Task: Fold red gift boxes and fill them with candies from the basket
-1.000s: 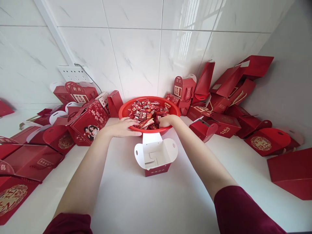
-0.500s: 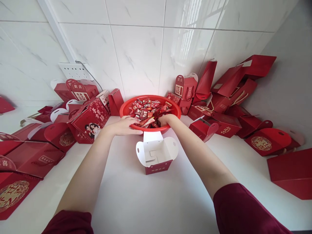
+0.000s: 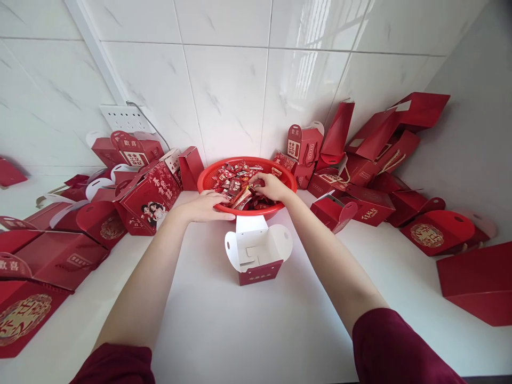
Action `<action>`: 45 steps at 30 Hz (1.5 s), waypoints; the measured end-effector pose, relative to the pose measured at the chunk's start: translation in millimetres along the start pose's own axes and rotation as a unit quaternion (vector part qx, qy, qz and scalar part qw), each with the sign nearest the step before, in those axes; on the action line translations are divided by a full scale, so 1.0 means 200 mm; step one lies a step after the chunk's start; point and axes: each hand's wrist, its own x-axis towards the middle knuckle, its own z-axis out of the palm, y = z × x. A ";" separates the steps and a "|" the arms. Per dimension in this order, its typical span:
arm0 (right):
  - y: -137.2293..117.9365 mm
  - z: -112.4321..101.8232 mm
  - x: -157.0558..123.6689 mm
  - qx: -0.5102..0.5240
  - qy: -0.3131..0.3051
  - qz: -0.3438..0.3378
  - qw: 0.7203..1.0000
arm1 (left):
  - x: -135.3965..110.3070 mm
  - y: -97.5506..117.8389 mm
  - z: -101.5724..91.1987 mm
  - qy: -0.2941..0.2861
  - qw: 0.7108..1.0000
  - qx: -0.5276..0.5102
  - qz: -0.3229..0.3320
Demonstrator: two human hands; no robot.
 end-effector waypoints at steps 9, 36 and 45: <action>-0.22 -0.07 -0.36 0.416 0.044 -0.098 0.903 | 0.00 0.03 -0.02 -0.007 1.000 0.006 -0.018; -0.40 -0.23 -0.64 0.139 -0.075 -0.059 0.986 | -0.01 0.05 -0.02 0.028 0.999 0.023 0.001; -0.41 -0.19 -0.63 0.081 -0.146 -0.023 0.986 | 0.00 0.03 -0.01 0.023 0.999 0.029 0.002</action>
